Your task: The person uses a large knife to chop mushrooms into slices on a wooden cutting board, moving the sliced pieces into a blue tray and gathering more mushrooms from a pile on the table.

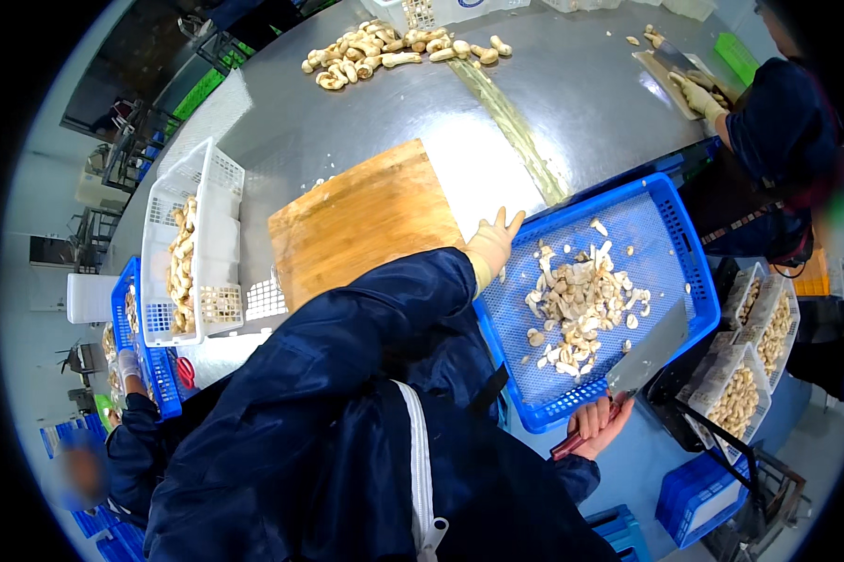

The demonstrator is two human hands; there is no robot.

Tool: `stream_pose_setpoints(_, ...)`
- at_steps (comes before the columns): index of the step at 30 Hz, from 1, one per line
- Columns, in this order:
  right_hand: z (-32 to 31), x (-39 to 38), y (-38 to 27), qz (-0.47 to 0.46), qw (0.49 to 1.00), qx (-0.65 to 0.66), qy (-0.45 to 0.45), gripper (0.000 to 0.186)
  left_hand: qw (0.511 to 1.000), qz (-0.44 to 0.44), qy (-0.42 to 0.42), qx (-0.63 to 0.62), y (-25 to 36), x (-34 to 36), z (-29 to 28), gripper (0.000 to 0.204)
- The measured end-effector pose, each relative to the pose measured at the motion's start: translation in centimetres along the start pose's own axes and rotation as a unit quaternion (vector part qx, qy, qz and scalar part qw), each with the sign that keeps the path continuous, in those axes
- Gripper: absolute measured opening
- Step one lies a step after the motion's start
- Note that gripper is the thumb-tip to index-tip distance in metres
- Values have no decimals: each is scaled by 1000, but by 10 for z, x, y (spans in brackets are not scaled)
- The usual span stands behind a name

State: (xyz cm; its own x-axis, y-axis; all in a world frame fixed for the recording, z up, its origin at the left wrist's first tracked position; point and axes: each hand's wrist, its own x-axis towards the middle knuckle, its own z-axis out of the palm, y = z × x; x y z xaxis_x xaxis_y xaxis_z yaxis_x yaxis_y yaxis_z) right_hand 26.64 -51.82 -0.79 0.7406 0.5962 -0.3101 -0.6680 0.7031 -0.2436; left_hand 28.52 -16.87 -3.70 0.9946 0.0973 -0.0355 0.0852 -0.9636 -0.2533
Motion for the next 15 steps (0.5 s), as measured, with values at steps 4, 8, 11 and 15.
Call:
stream_pose_setpoints(4, 33, -8, 14, -39, 995, 64, 60, 38, 988, 26, -145, -45, -13, 37, -7, 24)
stream_pose_setpoints(8, -1, -15, 2, -40, 998, 19, 38, 43, 954, 81, 65, -281, 1, 42, -4, 15)
stream_pose_setpoints(11, 34, -13, -4, -54, 992, 19, 113, 49, 908, 148, -60, -388, 55, -1, -43, 51)
stream_pose_setpoints(15, 65, 2, -1, -100, 970, -116, 190, 47, 918, 190, -109, -329, 38, -31, -51, 86)
